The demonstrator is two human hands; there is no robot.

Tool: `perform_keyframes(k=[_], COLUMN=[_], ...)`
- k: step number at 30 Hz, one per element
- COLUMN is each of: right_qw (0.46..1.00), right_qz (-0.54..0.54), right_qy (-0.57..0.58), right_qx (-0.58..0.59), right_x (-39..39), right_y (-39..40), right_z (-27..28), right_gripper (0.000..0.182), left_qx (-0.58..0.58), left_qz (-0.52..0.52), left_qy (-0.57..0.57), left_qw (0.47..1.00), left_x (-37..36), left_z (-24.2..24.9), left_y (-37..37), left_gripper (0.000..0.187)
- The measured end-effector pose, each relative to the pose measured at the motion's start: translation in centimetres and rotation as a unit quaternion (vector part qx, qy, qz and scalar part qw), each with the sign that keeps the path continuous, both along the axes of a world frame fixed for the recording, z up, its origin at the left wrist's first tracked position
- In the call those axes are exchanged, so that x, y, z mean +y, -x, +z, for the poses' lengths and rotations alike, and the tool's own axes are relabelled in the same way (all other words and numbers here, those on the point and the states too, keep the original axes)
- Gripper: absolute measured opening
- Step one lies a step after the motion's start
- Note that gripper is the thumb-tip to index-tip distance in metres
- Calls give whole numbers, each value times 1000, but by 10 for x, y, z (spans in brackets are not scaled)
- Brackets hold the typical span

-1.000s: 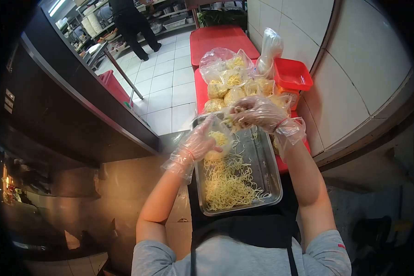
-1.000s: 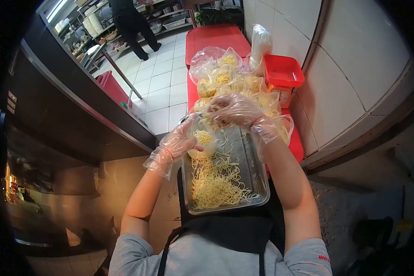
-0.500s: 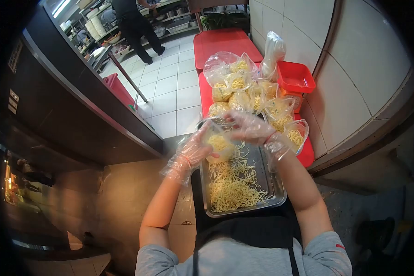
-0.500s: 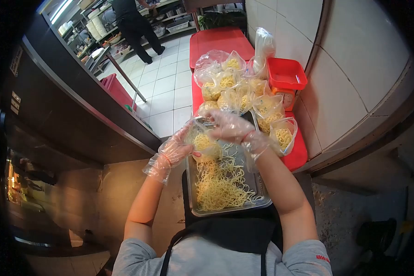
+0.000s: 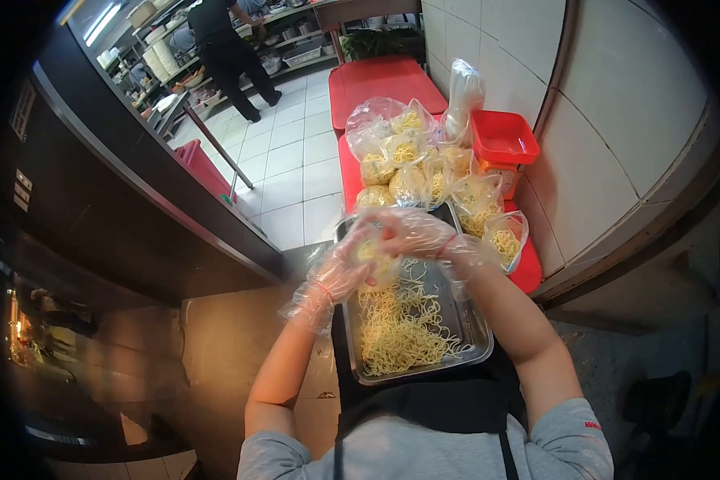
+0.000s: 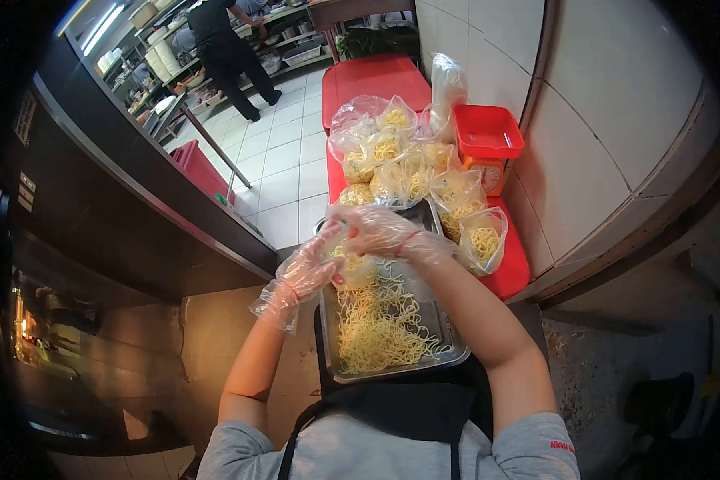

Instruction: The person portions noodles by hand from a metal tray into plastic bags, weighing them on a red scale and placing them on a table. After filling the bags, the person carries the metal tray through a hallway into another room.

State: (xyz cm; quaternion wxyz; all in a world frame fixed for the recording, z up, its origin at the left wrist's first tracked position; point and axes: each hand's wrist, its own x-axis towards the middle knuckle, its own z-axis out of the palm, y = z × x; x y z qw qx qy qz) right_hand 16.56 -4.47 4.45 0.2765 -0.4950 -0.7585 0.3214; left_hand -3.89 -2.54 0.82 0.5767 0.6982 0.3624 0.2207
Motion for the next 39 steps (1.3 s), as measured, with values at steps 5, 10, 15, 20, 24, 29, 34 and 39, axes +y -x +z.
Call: perform_keyframes(k=[5, 10, 15, 20, 24, 29, 34, 39], right_qw=[994, 996, 957, 925, 932, 936, 941, 937], right_qz=[-4, -90, -163, -170, -155, -142, -145, -124], right_qy=[-36, -10, 28, 110, 191, 191, 157, 174], right_qx=[-98, -4, -239, -320, -265, -260, -261, -277], right_x=[6, -5, -16, -58, -64, -65, -68, -61], right_y=[23, -10, -37, -15, -9, -8, -7, -2], right_z=[13, 7, -133, -169, -146, -149, -157, -166], right_gripper=[58, 54, 49, 56, 58, 50, 45, 47], left_qx=[167, 205, 72, 38, -46, -63, -87, -88], left_qz=[28, 47, -25, -100, -95, -95, -80, -76], left_qy=[-50, -144, -78, -53, -114, -158, -201, -249], left_qw=[984, 967, 994, 993, 988, 981, 972, 961], left_x=[1, 6, 22, 44, 75, 111, 115, 91], left_z=[14, 14, 54, 163, 200, 181, 109, 52], left_y=[-8, 9, -31, -112, -195, -289, -339, -320], left_gripper=[59, 60, 63, 61, 61, 66, 70, 61])
